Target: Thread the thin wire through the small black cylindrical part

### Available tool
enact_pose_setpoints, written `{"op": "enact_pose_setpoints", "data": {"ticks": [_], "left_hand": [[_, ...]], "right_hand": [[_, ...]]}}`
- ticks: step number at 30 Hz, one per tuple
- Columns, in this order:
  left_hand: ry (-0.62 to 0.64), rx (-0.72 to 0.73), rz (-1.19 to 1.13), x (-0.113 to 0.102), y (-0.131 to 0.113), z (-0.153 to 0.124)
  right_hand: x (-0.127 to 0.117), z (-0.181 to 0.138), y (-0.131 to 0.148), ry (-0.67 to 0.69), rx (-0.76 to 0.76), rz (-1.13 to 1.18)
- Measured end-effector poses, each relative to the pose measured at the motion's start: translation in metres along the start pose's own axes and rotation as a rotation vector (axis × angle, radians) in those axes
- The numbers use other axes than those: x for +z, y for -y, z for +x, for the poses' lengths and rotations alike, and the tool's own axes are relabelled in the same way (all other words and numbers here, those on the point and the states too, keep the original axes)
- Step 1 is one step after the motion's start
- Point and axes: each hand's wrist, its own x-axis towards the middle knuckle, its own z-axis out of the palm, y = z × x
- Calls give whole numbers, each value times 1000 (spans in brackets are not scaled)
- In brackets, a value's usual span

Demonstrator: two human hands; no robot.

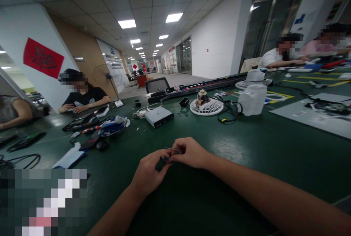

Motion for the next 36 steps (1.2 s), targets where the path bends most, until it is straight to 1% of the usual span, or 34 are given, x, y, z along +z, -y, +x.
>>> {"op": "enact_pose_setpoints", "data": {"ticks": [2, 3, 5, 7, 9, 10, 12, 14, 16, 17, 19, 21, 24, 26, 29, 31, 33, 34, 36], "left_hand": [[-31, 16, 6, 0, 0, 0], [-44, 26, 11, 1, 0, 0], [-62, 41, 22, 1, -1, 0], [-62, 38, 32, 1, -2, 1], [-47, 2, 46, 1, -3, 2], [-46, -26, 56, 1, -3, 2], [-58, -96, 78, 2, -2, 3], [-77, -185, 98, 2, 1, 4], [-80, -280, 105, 2, 4, 4], [-78, -323, 103, 2, 5, 4], [-66, -371, 82, 1, 7, 4], [-28, -358, 47, 1, 7, 4], [20, -323, 33, 2, 7, 3], [20, -344, 48, 3, 7, 3], [43, -351, 47, 3, 8, 3], [68, -312, 47, 2, 7, 3], [59, -289, 55, 1, 7, 3], [46, -287, 63, 1, 6, 3], [32, -275, 78, 0, 6, 3]], "right_hand": [[4, 1, -1, -20, 72, 180], [5, 2, -2, -23, 100, 230], [7, 3, -5, -5, 160, 249], [7, 4, -8, 41, 224, 252], [6, 6, -10, 70, 227, 259], [4, 7, -11, 52, 198, 239], [-3, 7, -10, -34, 107, 103], [-13, 6, -6, -110, 23, -144], [-22, 3, -1, -64, -46, -415], [-26, 1, 1, -6, -93, -509], [-29, -2, 5, 98, -174, -634], [-28, -4, 8, 140, -209, -716], [-21, -5, 10, 104, -193, -818], [-17, -6, 12, 101, -189, -845], [-16, -7, 14, 143, -184, -806], [-16, -7, 14, 115, -148, -799], [-17, -6, 14, 68, -98, -813], [-17, -6, 14, 70, -81, -803], [-16, -5, 13, 127, -65, -740]]}}
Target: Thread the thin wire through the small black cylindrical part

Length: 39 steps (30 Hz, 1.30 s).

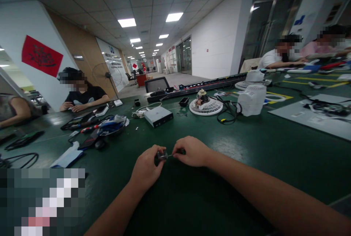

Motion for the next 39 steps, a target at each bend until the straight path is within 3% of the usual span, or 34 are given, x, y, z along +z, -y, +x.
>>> {"op": "enact_pose_setpoints", "data": {"ticks": [2, 6, 10, 14, 16, 19, 23, 27, 30, 35, 39], "left_hand": [[13, 34, 7, 0, 0, 0], [17, 28, 13, 0, 0, 0], [29, -29, -6, 0, 1, 1], [66, -44, -18, -1, 0, 1], [62, -48, 2, -1, -1, 2], [55, -17, 6, -2, -2, 1], [59, 40, 47, -2, -1, 0], [21, 44, 31, -2, 1, 0], [34, 53, 31, -1, 1, -1], [52, 48, 47, -1, -1, 0], [40, 49, 68, 0, -1, 0]], "right_hand": [[2, 1, -1, 21, -1, 61], [4, 1, 0, -65, 88, 7], [5, 2, 1, 25, 58, 78], [4, 2, 1, -41, 131, 30], [4, 2, 0, -9, 126, 38], [4, 2, -2, 89, 83, 127], [4, 2, -5, -11, 131, 84], [4, 2, -4, 73, 90, 198], [4, 2, -4, -8, 127, 134], [5, 2, -6, 92, 115, 177], [5, 1, -6, 30, 131, 90]]}}
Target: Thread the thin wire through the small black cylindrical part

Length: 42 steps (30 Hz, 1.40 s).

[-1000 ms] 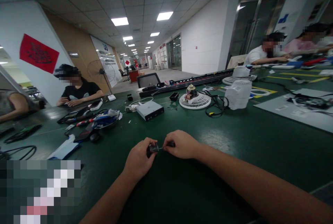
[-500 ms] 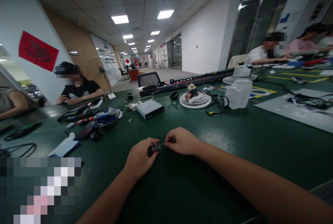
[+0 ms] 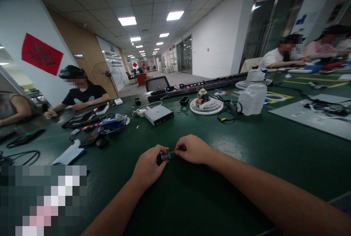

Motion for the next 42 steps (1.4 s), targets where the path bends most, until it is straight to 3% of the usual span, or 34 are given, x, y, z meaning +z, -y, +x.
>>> {"op": "enact_pose_setpoints", "data": {"ticks": [3, 7, 13, 22, 28, 32, 36, 42], "left_hand": [[5, -3, -9, 0, 0, 0], [19, 36, 22, 0, 0, 0], [-13, -2, 22, 0, 0, -1], [-76, -164, 68, 1, -4, 2], [-129, -278, 15, 0, 2, 4], [-169, -330, -43, 1, 6, 6], [-140, -282, -124, 2, 6, 6], [-55, -56, -175, 2, -4, 1]], "right_hand": [[0, 0, 2, 96, -36, 26], [2, -1, 5, -23, 22, -71], [7, -2, 6, 72, -47, 16], [5, -2, 13, -55, 206, -150], [12, 1, 11, -26, 33, -7], [11, 3, 7, 11, 87, 77], [7, 4, 1, -47, 117, 263], [10, 6, 0, -91, 6, 504]]}}
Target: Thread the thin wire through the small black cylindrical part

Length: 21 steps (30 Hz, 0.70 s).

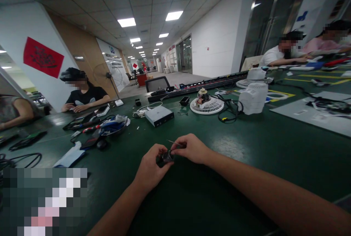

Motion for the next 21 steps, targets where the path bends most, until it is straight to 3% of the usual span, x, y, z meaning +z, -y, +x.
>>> {"op": "enact_pose_setpoints", "data": {"ticks": [4, 10, 14, 16, 19, 21], "left_hand": [[14, 78, -11, -2, -2, -3], [28, 136, -9, -4, -1, -4], [-27, 214, -22, -5, -2, -4], [-57, 244, -31, -4, -4, -4], [-60, 229, -28, -2, -6, -3], [-74, 173, -16, 0, -6, -1]], "right_hand": [[2, -2, 6, -27, -79, -70], [4, -2, 4, 28, -20, -83], [8, 2, -3, -34, 138, 99], [11, 3, -4, 25, 207, 250], [13, 3, -2, 122, 196, 359], [11, 3, 0, 85, 132, 280]]}}
